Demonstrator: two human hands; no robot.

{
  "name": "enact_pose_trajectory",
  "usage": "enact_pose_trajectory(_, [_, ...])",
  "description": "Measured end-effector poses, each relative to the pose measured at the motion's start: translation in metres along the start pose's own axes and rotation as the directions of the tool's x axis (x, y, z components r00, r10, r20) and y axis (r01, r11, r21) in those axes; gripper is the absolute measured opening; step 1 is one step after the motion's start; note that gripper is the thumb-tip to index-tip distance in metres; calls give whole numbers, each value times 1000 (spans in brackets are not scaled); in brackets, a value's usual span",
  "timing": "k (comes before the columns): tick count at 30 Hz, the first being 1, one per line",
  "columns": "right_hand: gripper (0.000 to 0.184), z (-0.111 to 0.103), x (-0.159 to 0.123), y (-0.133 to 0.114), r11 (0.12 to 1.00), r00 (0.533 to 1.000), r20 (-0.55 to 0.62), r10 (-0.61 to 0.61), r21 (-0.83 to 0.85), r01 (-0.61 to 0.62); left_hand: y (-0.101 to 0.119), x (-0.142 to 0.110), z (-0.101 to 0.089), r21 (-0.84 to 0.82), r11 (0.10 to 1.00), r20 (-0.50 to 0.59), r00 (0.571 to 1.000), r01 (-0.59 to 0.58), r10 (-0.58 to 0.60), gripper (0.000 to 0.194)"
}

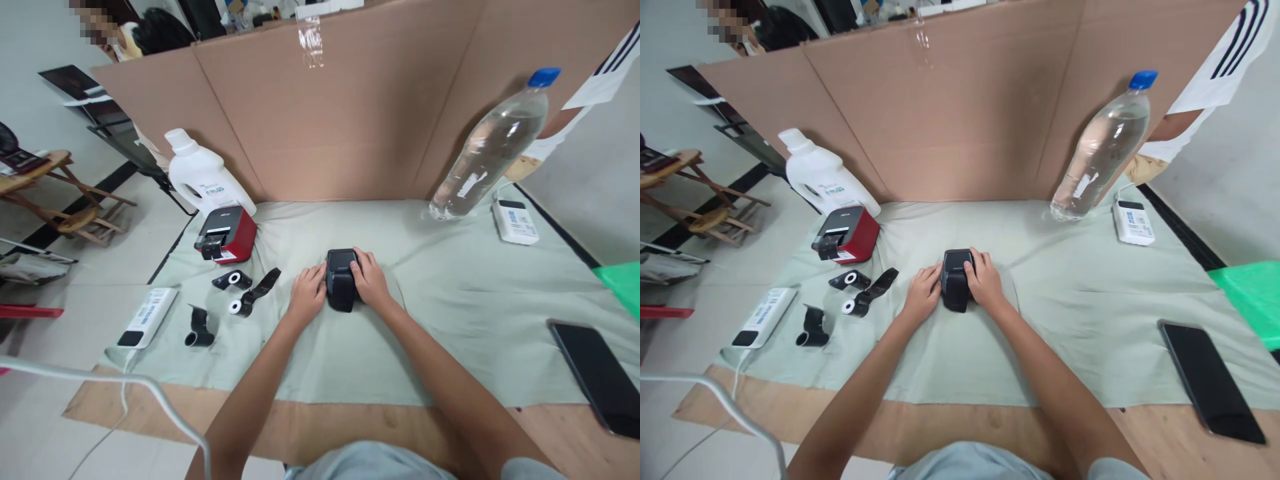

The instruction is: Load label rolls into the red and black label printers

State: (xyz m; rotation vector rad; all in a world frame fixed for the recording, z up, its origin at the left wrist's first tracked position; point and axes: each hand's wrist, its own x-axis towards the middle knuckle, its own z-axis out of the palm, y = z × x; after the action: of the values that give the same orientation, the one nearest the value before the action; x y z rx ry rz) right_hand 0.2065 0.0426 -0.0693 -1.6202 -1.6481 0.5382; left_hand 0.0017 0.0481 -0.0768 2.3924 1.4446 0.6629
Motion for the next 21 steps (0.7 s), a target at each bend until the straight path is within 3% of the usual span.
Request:
enact_pose_trajectory(3, [55, 2, -2, -4, 999, 998, -34, 44, -4, -44, -1, 1, 0, -49, 999, 24, 1000, 12, -11, 55])
enact_pose_trajectory(11, [53, 4, -2, -2, 998, 998, -52, -28, 60, 31, -2, 0, -1, -76, 997, 52, 998, 29, -25, 55])
enact_pose_trajectory(21, [55, 4, -1, -3, 998, 998, -59, -22, 58, 25, 1, 4, -6, 42, 997, 107, 991, 71, -76, 62])
